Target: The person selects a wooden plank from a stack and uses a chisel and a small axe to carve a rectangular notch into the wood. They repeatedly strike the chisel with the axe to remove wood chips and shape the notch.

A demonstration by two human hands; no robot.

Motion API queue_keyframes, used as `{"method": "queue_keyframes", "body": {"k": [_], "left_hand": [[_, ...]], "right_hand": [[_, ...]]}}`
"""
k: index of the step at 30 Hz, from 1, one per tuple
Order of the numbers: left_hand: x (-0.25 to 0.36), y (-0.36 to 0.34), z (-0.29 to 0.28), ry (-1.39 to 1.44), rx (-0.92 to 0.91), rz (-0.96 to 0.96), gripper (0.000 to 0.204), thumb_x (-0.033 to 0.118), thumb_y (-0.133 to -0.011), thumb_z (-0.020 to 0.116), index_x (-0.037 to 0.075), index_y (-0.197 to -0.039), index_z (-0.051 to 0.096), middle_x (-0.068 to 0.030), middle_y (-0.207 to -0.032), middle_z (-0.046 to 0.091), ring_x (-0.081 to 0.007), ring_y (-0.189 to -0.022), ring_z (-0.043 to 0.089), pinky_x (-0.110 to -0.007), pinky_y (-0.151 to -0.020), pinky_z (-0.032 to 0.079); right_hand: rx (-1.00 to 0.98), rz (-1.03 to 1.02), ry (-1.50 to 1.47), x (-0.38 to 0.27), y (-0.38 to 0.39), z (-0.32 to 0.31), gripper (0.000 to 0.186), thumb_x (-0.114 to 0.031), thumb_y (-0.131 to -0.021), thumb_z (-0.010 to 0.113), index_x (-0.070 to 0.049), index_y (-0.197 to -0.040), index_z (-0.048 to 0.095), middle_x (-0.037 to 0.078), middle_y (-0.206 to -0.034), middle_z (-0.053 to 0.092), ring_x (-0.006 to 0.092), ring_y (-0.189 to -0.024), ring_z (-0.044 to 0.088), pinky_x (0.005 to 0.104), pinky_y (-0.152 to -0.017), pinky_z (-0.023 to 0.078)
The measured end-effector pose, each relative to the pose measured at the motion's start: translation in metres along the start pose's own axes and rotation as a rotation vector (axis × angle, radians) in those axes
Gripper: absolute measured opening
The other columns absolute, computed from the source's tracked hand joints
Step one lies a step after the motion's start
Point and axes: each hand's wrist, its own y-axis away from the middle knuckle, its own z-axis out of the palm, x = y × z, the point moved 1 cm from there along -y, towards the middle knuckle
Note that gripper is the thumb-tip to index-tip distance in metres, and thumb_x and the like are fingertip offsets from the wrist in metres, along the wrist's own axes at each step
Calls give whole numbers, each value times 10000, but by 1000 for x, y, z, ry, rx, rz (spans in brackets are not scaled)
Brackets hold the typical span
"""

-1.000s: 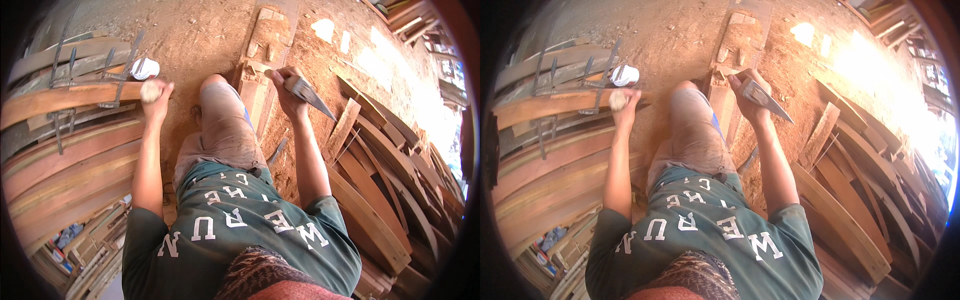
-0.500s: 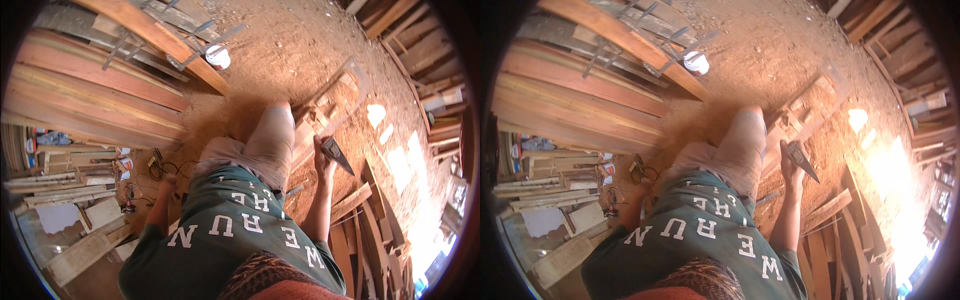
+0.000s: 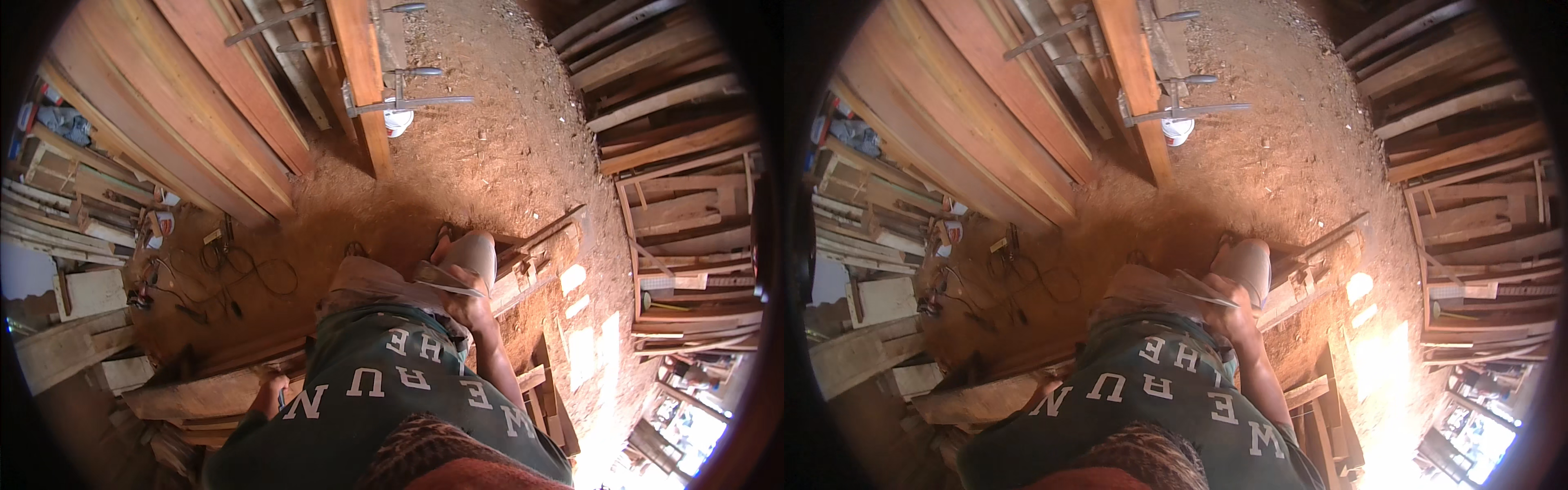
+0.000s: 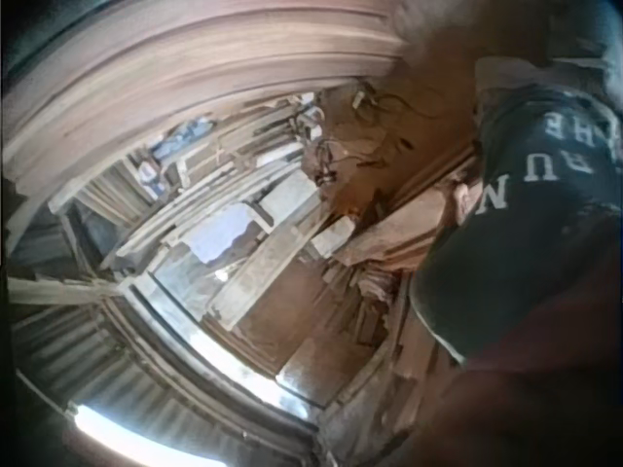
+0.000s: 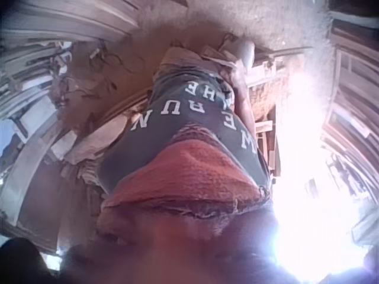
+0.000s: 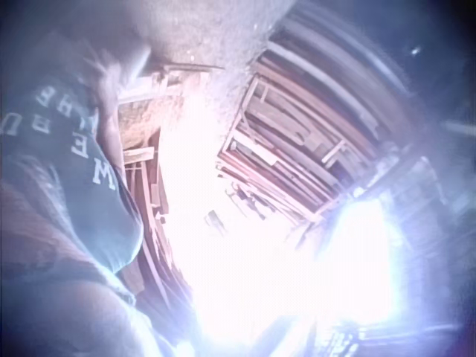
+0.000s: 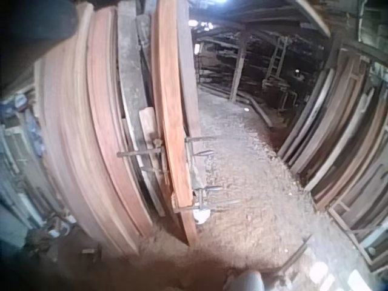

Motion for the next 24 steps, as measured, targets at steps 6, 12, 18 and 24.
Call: {"method": "queue_keyframes", "body": {"k": [6, 12, 18, 24], "left_hand": [[-21, -4, 3, -100, 80, 214, 204, 125, -745, 719, 108, -948, 714, -131, -789, 711, -238, -654, 700, -397, -586, 562], [-33, 6, 17, -41, 39, 187, 164, 192, -804, 681, 95, -935, 694, -126, -845, 715, -254, -730, 698, -399, -653, 559], [-24, 18, 37, 82, 86, 162, 112, 205, -796, 680, 99, -834, 688, -133, -815, 727, -280, -723, 707, -404, -650, 563], [-4, 14, 52, -98, 164, 163, 165, 253, -729, 746, 101, -696, 691, -145, -729, 750, -285, -673, 745, -414, -603, 590]], "right_hand": [[-300, -203, 150, -67, -64, 51, 178, -132, -808, 705, -69, -971, 674, 151, -857, 670, 415, -826, 673, 485, -712, 531], [-556, -309, 263, -103, -102, 84, 339, -69, -740, 719, -71, -1073, 653, 156, -982, 712, 400, -975, 680, 499, -814, 543], [-657, -385, 320, -109, -134, 95, 364, -91, -722, 725, -102, -1078, 651, 133, -970, 698, 380, -1038, 670, 499, -839, 538], [-690, -308, 220, -68, -167, 100, 326, -153, -792, 757, -150, -1114, 707, 139, -1008, 740, 387, -1009, 694, 493, -863, 551]]}}
